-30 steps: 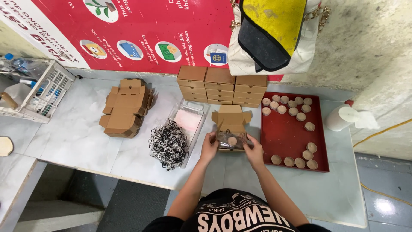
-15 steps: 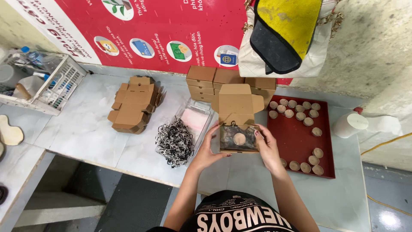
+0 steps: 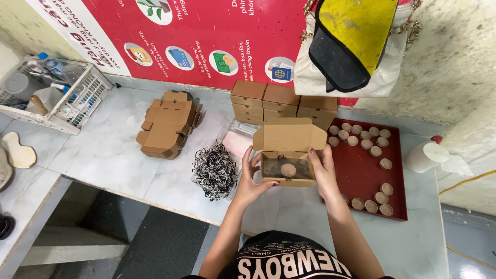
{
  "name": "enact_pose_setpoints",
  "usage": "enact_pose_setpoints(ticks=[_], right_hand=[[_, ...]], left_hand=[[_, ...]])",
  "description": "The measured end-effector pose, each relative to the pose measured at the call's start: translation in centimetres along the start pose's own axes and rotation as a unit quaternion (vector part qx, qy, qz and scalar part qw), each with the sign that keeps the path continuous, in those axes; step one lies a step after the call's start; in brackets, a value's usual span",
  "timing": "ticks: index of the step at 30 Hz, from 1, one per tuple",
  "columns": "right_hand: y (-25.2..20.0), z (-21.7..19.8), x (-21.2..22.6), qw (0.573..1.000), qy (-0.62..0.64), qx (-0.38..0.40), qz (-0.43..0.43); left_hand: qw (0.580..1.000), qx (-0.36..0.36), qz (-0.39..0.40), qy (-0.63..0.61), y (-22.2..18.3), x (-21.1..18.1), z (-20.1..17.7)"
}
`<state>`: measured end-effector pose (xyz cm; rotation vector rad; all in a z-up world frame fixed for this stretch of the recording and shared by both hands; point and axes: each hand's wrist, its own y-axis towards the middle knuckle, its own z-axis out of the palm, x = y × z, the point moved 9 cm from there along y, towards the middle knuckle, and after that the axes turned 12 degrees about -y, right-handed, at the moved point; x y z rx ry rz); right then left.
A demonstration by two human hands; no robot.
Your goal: Packing tealight candles and wicks into small cardboard boxes.
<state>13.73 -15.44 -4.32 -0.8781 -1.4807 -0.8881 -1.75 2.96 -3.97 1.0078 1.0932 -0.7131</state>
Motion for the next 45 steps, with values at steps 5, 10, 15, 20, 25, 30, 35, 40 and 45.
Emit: enact_pose_setpoints(ticks=[5,10,15,20,25,30,35,40,45], right_hand=[[-0.4,-0.3,-3.6,1.0,-0.005,0.016,0.0],[-1.7,1.1,-1.2,0.994,0.048,0.097,-0.018],[-2.1,0.0,-3.2,0.986,0.001,0.036,0.164],[-1.8,1.3,1.9,0.982,0.105,0.137,-0.074],[-1.4,1.9,1.0,0.985,-0.017,0.169,-0.039],[-1.6,1.5,-0.5,0.984,-0.006,0.177,0.023],[-2.8,2.0,2.3,0.981,-0.039,0.187,-0.041],[-3.0,2.4,3.2,0.979,-0.03,0.19,-0.068],[-3.1,3.1,3.6,0.982,-0.053,0.18,-0.008]], left_hand=[[0.999,0.019,0.033,0.012,0.2,-2.3,0.6],[0.999,0.032,0.036,0.02,-0.3,-0.8,0.6],[0.999,0.036,0.009,0.0,-0.6,-1.0,1.2],[0.998,0.039,-0.035,-0.046,-0.5,-0.9,2.2],[0.999,0.046,0.014,0.005,0.4,-3.2,2.8],[0.998,0.051,0.021,0.019,0.6,-2.7,2.5],[0.999,0.042,0.012,0.012,0.8,-3.1,2.1],[0.999,0.039,0.002,0.021,0.9,-3.2,2.0],[1.0,0.026,-0.003,-0.003,0.7,-2.4,1.8]])
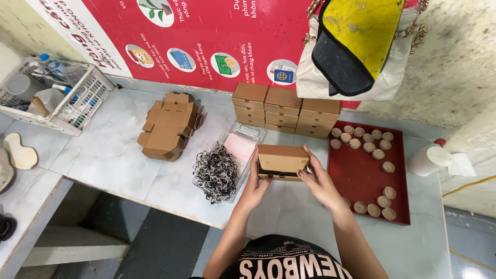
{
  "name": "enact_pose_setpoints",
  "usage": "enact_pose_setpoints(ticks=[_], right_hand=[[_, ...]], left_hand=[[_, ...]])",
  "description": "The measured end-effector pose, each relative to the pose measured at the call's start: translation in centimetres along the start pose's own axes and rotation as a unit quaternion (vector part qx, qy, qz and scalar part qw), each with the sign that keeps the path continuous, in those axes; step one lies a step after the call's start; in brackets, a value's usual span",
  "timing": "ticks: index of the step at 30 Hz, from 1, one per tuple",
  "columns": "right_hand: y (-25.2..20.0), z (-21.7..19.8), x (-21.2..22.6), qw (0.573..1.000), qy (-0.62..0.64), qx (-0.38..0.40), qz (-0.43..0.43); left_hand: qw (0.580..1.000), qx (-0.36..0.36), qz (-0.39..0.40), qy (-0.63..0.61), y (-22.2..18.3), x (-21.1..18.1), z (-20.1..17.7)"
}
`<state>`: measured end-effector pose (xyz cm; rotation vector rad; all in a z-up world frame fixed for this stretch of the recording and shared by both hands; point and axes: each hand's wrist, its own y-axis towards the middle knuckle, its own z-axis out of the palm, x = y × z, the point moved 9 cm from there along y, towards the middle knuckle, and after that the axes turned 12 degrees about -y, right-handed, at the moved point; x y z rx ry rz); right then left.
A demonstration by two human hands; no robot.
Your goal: Packing tealight candles and wicks into small cardboard boxes.
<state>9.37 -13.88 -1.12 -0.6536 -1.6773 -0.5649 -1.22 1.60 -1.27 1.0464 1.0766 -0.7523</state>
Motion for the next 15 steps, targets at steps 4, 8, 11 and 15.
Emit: enact_pose_setpoints(ticks=[4,8,11,15], right_hand=[[0.2,0.2,-1.2,1.0,-0.016,0.006,-0.003],[-0.1,0.3,-0.2,0.997,-0.069,0.006,-0.038],[-0.3,0.8,-1.0,0.997,-0.068,0.007,-0.039],[-0.1,0.8,-2.0,0.983,-0.133,-0.038,-0.12]], left_hand=[[1.0,-0.003,-0.015,-0.022,0.1,-0.4,0.4],[0.999,-0.027,0.025,0.025,0.3,-0.2,0.0],[0.996,-0.046,0.049,0.05,0.4,-1.0,0.0],[0.996,-0.073,0.05,0.0,0.5,0.8,-0.7]])
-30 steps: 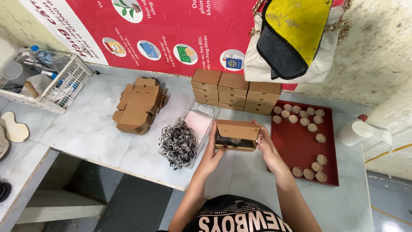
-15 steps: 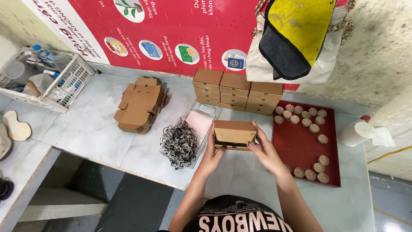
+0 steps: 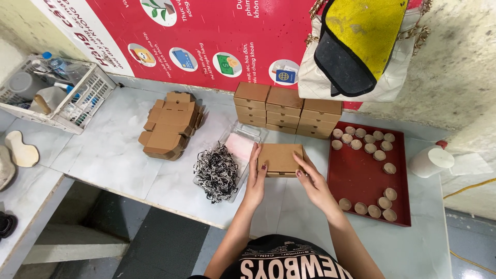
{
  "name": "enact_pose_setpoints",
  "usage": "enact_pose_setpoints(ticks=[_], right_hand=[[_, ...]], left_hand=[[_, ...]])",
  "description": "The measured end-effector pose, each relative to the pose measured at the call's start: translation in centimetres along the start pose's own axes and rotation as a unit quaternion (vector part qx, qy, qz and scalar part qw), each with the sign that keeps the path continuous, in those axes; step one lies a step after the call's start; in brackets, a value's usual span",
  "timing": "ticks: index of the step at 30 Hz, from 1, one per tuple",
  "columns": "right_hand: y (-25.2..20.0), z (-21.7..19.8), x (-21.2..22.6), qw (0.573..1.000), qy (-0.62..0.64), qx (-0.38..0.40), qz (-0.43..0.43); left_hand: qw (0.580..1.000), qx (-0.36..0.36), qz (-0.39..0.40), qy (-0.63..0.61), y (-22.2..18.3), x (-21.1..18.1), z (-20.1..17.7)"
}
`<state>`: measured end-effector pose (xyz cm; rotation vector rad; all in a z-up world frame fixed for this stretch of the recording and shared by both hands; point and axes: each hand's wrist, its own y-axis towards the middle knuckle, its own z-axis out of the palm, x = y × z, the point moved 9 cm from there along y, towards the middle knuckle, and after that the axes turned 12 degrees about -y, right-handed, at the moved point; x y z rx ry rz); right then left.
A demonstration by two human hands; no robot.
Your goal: Packing tealight candles and wicks into small cardboard boxes.
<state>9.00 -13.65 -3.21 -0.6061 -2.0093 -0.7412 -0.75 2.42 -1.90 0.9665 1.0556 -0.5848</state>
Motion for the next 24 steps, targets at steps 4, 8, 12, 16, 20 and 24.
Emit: enact_pose_setpoints(ticks=[4,8,12,16,20,24], right_hand=[[-0.2,-0.1,0.4,0.998,0.039,-0.041,0.009],[-0.5,0.4,0.4,0.994,0.099,-0.033,0.043],[-0.5,0.7,1.7,0.997,0.066,-0.039,0.024],[-2.1,2.7,-5.7,0.989,0.12,-0.085,0.03],[-3.0,1.6,-12.1,0.975,0.085,-0.181,0.1],[-0.9,-2.1,-10.2,0.958,-0.097,-0.265,0.062]], left_hand=[[1.0,-0.005,0.014,0.017,-0.2,0.2,-0.3],[1.0,-0.015,0.012,0.019,-0.6,1.4,-0.7],[1.0,-0.021,-0.003,0.004,-1.4,4.4,-1.2],[0.998,-0.001,-0.057,0.002,-2.2,6.1,-1.8],[0.906,0.031,-0.069,0.417,-2.4,8.8,-4.4],[0.812,0.036,-0.105,0.573,-3.1,10.8,-7.0]])
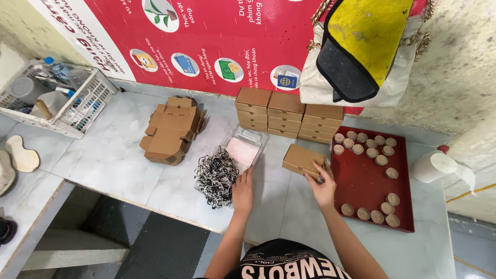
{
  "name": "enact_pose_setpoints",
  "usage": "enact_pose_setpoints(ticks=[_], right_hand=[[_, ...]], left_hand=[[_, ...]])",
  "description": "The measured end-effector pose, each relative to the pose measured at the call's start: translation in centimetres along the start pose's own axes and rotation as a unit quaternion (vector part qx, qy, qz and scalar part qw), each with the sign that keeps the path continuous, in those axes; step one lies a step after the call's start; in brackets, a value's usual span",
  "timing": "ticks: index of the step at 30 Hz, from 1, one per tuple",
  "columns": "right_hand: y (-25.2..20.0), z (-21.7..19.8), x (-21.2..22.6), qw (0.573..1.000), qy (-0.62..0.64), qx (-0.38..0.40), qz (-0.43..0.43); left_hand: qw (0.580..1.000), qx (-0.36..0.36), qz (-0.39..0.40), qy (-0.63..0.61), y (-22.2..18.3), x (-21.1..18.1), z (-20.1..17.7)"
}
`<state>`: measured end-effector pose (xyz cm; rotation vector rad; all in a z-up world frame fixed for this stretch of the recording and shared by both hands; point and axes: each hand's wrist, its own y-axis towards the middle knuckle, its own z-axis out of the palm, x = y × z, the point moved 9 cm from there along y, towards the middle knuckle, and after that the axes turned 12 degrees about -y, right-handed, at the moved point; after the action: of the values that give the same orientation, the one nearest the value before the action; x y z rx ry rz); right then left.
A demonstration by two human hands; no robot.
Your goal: Packing tealight candles and wicks into small cardboard boxes.
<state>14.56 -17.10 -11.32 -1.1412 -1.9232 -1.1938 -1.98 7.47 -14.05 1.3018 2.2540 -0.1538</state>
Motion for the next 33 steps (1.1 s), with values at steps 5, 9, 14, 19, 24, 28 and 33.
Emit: enact_pose_setpoints(ticks=[5,9,14,19,24,28,33], right_hand=[[2.6,3.9,0.1,0.999,0.0,0.05,0.014],[3.6,11.0,-2.5,0.997,0.026,0.069,-0.034],[4.6,18.7,-2.1,0.994,0.032,0.104,-0.013],[5.3,23.8,-1.1,0.993,-0.002,0.115,-0.011],[5.8,24.9,0.4,0.989,-0.12,0.09,0.004],[5.7,26.6,-1.1,0.988,-0.128,0.088,-0.006],[5.9,27.3,-1.5,0.983,-0.162,0.077,-0.038]], left_hand=[[0.996,-0.071,-0.059,-0.016,-0.8,3.5,-0.5],[0.993,-0.09,-0.078,0.024,-1.0,7.1,-0.7],[0.986,-0.093,-0.138,0.013,-0.4,10.2,-4.1],[0.982,-0.093,-0.163,0.018,0.3,12.8,-3.9],[0.984,-0.095,-0.149,0.017,0.5,13.0,-3.6],[0.983,-0.086,-0.16,0.01,0.5,12.3,-4.2],[0.981,-0.089,-0.172,-0.018,0.4,12.4,-4.2]])
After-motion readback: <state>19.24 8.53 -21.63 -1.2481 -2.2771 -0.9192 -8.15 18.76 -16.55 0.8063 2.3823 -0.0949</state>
